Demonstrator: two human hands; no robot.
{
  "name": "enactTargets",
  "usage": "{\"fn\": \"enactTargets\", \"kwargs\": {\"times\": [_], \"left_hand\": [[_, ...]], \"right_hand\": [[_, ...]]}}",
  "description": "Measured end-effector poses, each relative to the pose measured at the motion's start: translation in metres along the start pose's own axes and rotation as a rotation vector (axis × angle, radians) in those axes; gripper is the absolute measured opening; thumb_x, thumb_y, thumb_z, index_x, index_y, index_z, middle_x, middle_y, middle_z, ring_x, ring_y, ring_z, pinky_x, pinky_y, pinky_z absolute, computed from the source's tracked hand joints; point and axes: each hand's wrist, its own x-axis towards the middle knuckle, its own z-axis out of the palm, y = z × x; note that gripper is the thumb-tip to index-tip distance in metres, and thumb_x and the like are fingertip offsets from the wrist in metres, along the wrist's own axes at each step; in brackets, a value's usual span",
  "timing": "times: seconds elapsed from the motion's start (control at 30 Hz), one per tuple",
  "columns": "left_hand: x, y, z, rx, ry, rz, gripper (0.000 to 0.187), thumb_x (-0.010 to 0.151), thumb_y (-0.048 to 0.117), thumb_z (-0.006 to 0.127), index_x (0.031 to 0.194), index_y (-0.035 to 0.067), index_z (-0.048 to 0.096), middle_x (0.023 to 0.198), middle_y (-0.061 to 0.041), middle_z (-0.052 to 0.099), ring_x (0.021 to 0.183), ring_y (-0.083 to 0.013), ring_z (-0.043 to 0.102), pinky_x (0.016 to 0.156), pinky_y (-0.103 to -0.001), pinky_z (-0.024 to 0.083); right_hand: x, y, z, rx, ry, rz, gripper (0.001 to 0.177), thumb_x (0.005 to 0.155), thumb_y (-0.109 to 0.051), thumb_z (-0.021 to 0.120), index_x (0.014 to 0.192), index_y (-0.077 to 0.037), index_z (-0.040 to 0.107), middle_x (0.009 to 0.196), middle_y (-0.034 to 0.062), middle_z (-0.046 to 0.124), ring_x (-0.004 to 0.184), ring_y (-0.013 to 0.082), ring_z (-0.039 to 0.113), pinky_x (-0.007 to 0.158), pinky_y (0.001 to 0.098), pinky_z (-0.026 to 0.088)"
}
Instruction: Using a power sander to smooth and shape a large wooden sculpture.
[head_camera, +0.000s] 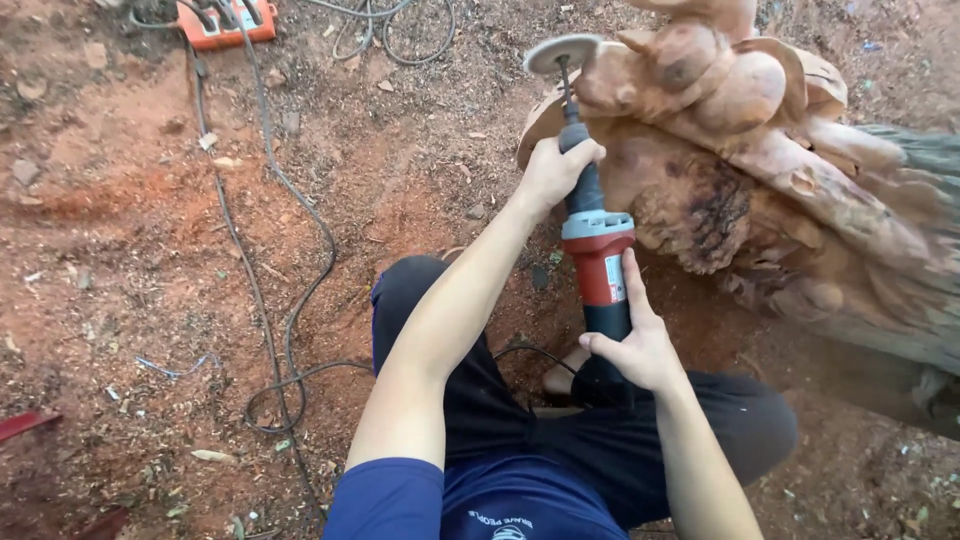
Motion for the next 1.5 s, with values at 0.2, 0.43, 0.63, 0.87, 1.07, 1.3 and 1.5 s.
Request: {"fn": "enactTargets", "kwargs": {"times": [0.2, 0.43, 0.63, 0.87, 1.07, 1.3, 1.5], "left_hand": [[-0.009, -0.01, 0.004, -0.021, -0.004, -0.008, 0.023, 0.063, 0.036, 0.075, 0.064, 0.014, 0.072, 0.064, -0.009, 0.067, 0.074, -0.0204, 0.069, 0.072, -0.033, 0.054], [-0.005, 0.011, 0.007, -0.084, -0.019, 0.051, 0.02, 0.062, 0.033, 0.076, 0.064, 0.014, 0.071, 0.061, -0.007, 0.067, 0.07, -0.0192, 0.069, 0.07, -0.033, 0.054], [0.0, 0.006, 0.012, -0.092, -0.045, 0.04, 0.02, 0.063, 0.034, 0.076, 0.066, 0.016, 0.067, 0.061, -0.004, 0.06, 0.068, -0.0171, 0.063, 0.067, -0.032, 0.052], [0.01, -0.001, 0.01, -0.107, -0.035, 0.033, 0.02, 0.063, 0.034, 0.076, 0.067, 0.017, 0.068, 0.062, -0.004, 0.061, 0.069, -0.018, 0.064, 0.068, -0.032, 0.052], [-0.002, -0.003, 0.004, -0.082, -0.016, -0.011, 0.022, 0.061, 0.036, 0.077, 0.069, 0.017, 0.069, 0.065, -0.006, 0.064, 0.074, -0.0202, 0.065, 0.072, -0.033, 0.052], [-0.016, -0.004, 0.003, -0.066, -0.064, -0.003, 0.028, 0.064, 0.037, 0.076, 0.079, 0.014, 0.07, 0.07, -0.007, 0.065, 0.08, -0.0208, 0.065, 0.077, -0.035, 0.052], [-0.049, 0.026, 0.004, -0.16, -0.127, 0.026, 0.02, 0.071, 0.028, 0.071, 0.077, 0.012, 0.061, 0.068, -0.002, 0.062, 0.065, -0.015, 0.056, 0.067, -0.031, 0.049]], "right_hand": [[-0.004, 0.016, 0.004, 0.016, 0.029, -0.053, 0.13, 0.057, -0.027, 0.09, 0.166, -0.037, 0.021, 0.117, 0.0341, 0.066, 0.095, 0.0398, 0.07, 0.069, 0.0502, 0.052], [0.001, 0.004, 0.006, 0.069, 0.064, -0.112, 0.132, 0.059, -0.027, 0.09, 0.168, -0.032, 0.016, 0.118, 0.0338, 0.064, 0.097, 0.038, 0.068, 0.068, 0.0508, 0.05], [0.001, 0.006, -0.004, 0.024, 0.053, -0.052, 0.134, 0.056, -0.03, 0.09, 0.168, -0.034, 0.017, 0.111, 0.0325, 0.068, 0.092, 0.0388, 0.071, 0.066, 0.0485, 0.052], [0.011, 0.012, -0.003, 0.035, 0.04, -0.083, 0.133, 0.056, -0.027, 0.09, 0.168, -0.033, 0.018, 0.11, 0.0323, 0.069, 0.09, 0.0376, 0.072, 0.064, 0.0469, 0.052], [0.006, 0.01, -0.001, 0.046, 0.004, -0.055, 0.134, 0.055, -0.028, 0.09, 0.168, -0.034, 0.018, 0.114, 0.0312, 0.067, 0.094, 0.0371, 0.07, 0.066, 0.0469, 0.05], [-0.009, 0.012, 0.002, 0.053, 0.008, -0.051, 0.135, 0.055, -0.029, 0.091, 0.168, -0.03, 0.016, 0.115, 0.0331, 0.067, 0.097, 0.0408, 0.071, 0.068, 0.0492, 0.051], [-0.026, 0.027, -0.004, 0.032, -0.058, -0.032, 0.134, 0.062, -0.02, 0.084, 0.167, -0.029, 0.001, 0.144, 0.0081, 0.056, 0.111, 0.0193, 0.059, 0.103, 0.0334, 0.043]]}}
